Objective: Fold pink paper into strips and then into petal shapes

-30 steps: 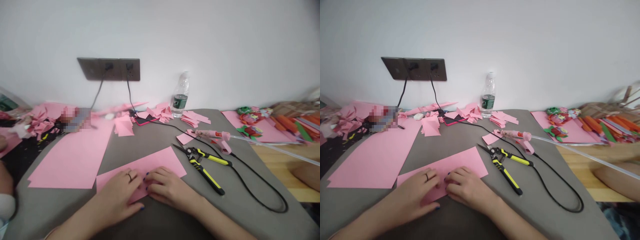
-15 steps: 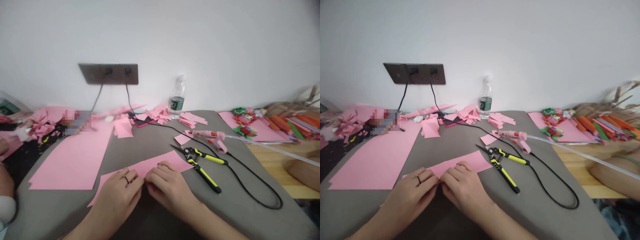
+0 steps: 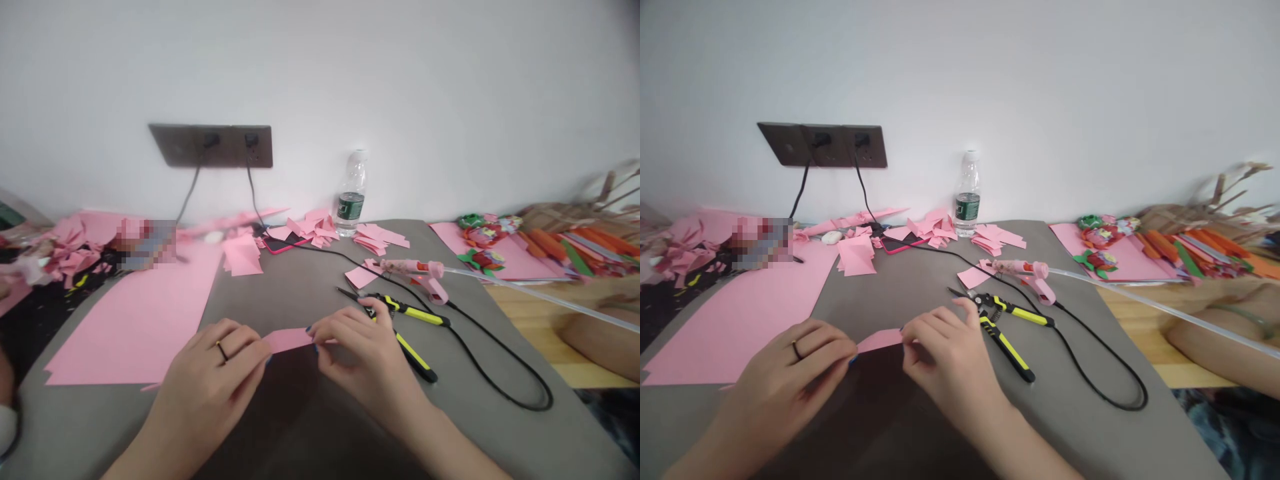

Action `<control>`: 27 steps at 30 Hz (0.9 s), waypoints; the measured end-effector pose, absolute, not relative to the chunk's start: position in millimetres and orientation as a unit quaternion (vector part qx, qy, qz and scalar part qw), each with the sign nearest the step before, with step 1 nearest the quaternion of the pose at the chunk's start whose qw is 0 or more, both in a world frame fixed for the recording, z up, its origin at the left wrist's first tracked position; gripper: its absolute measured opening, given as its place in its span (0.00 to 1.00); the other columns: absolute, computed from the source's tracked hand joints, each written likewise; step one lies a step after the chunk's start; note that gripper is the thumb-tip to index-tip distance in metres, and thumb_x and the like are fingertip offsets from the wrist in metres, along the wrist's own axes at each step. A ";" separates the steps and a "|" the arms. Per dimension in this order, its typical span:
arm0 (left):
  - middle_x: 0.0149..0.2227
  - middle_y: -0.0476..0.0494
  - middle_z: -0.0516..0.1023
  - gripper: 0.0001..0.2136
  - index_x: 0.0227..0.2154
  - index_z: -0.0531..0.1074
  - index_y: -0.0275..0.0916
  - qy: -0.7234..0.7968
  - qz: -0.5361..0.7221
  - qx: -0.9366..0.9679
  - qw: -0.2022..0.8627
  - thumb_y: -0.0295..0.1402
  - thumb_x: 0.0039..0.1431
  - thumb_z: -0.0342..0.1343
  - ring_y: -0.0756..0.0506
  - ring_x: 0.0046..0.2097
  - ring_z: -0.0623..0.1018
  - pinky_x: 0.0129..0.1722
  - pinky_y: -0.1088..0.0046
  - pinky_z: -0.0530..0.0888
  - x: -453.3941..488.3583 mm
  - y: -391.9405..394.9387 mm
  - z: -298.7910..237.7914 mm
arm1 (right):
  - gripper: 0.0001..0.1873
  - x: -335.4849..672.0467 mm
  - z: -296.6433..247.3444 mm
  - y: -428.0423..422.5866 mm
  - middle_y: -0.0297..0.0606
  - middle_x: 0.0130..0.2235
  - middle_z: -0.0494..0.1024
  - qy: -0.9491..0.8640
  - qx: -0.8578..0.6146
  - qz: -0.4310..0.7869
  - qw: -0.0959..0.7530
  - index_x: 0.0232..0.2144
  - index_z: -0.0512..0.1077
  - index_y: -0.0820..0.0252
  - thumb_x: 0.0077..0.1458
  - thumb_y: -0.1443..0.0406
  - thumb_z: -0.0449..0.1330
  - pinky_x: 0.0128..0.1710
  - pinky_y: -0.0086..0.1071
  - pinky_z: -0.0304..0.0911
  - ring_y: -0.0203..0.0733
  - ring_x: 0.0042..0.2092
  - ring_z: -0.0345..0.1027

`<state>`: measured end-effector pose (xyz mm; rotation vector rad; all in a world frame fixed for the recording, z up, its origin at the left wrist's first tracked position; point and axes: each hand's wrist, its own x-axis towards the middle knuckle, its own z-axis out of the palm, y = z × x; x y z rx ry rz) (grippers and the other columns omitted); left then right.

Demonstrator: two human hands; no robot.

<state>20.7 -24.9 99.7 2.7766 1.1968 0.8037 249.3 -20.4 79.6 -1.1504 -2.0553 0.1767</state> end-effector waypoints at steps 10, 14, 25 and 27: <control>0.31 0.50 0.77 0.09 0.33 0.72 0.42 0.391 0.267 0.880 0.034 0.23 0.66 0.51 0.47 0.34 0.73 0.34 0.69 0.69 9.2 -24.3 114.1 | 0.08 315.5 81.2 -10.8 0.29 0.35 0.84 -0.795 -0.495 0.039 0.349 0.30 0.67 0.52 0.54 0.72 0.58 0.51 0.46 0.46 0.45 0.37 0.77; 0.32 0.50 0.77 0.08 0.34 0.72 0.44 0.398 0.258 0.880 0.039 0.25 0.66 0.51 0.46 0.35 0.75 0.36 0.70 0.70 -0.3 -21.1 115.7 | 0.05 341.4 81.8 -5.1 0.33 0.35 0.84 -0.760 -0.533 0.008 0.373 0.29 0.70 0.52 0.55 0.68 0.59 0.52 0.51 0.48 0.49 0.37 0.77; 0.28 0.54 0.74 0.07 0.31 0.66 0.44 0.441 0.194 0.850 0.214 0.28 0.66 0.48 0.51 0.27 0.74 0.26 0.82 0.70 -4.6 -16.3 126.8 | 0.22 311.8 81.1 -16.0 0.41 0.34 0.81 -0.594 -0.472 0.446 0.475 0.41 0.74 0.56 0.57 0.45 0.62 0.30 0.32 0.69 0.44 0.33 0.75; 0.29 0.54 0.75 0.07 0.34 0.68 0.44 0.444 0.161 0.847 0.245 0.28 0.66 0.48 0.51 0.27 0.74 0.26 0.81 0.70 -4.9 -12.9 125.5 | 0.20 300.9 79.2 -16.9 0.37 0.28 0.77 -0.576 -0.494 0.462 0.459 0.33 0.73 0.57 0.59 0.47 0.62 0.24 0.28 0.63 0.39 0.27 0.69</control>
